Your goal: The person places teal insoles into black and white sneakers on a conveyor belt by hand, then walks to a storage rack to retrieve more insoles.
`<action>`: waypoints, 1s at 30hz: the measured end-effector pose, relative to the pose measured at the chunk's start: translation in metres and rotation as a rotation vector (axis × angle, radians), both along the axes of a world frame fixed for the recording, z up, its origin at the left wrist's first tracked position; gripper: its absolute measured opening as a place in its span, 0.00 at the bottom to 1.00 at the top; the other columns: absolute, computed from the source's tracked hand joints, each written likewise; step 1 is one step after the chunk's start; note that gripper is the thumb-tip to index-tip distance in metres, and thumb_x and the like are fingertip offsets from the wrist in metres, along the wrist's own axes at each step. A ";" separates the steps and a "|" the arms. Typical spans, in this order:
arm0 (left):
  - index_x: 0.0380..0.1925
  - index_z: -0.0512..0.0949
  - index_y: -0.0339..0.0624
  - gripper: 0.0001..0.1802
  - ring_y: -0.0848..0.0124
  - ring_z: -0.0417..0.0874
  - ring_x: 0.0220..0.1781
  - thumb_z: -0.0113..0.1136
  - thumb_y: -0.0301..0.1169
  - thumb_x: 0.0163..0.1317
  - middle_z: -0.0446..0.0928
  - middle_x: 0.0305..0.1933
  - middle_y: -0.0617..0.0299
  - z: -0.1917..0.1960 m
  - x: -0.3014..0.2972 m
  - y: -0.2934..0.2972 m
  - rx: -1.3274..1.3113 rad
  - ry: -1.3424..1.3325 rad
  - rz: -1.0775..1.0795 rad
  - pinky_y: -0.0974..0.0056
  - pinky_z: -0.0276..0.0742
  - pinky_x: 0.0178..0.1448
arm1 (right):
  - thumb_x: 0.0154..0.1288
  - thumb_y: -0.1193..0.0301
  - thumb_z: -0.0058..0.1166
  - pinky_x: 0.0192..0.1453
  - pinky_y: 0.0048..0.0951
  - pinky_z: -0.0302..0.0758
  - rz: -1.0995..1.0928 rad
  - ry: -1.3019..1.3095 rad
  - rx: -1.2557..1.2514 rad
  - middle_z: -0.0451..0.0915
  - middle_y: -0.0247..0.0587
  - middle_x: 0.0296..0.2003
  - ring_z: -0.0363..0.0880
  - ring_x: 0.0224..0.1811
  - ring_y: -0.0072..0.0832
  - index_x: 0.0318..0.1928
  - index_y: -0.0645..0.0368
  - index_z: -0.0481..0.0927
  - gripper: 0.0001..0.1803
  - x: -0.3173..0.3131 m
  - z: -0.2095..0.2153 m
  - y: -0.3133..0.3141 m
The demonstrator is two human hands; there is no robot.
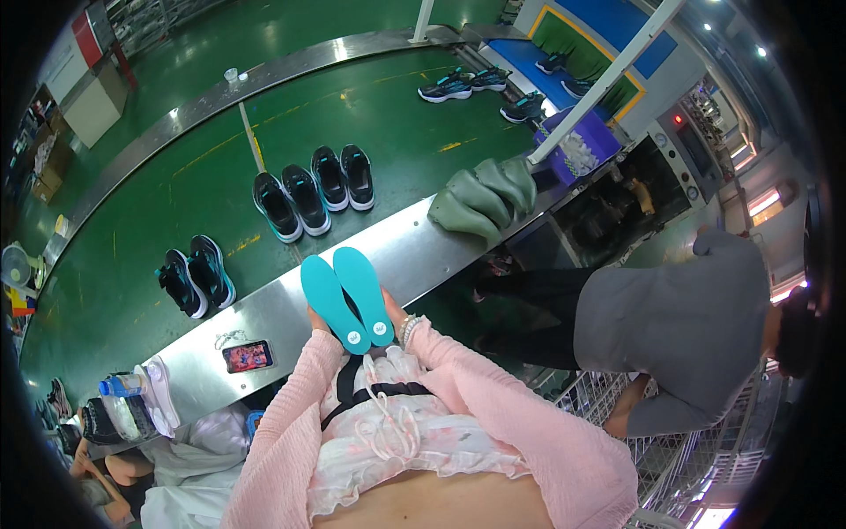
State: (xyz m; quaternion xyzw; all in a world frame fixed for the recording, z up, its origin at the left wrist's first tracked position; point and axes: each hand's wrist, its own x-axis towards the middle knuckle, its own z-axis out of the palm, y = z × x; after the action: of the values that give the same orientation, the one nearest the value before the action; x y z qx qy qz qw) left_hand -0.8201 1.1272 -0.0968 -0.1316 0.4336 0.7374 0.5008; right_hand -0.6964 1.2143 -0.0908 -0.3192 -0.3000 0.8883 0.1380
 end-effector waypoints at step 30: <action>0.55 0.57 0.43 0.32 0.64 0.67 0.52 0.48 0.47 0.54 0.66 0.51 0.58 0.030 0.010 0.003 -0.389 0.374 0.145 0.59 0.64 0.52 | 0.65 0.55 0.26 0.38 0.33 0.73 -0.130 -0.772 -0.215 0.77 0.43 0.39 0.76 0.36 0.33 0.44 0.58 0.70 0.23 0.184 -0.110 -0.005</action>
State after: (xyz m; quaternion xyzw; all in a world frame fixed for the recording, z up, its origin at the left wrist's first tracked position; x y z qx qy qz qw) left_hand -0.8099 1.1299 -0.0669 -0.1177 0.6414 0.6856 0.3236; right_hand -0.5121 1.2091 -0.2005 -0.6603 -0.2144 0.7188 0.0367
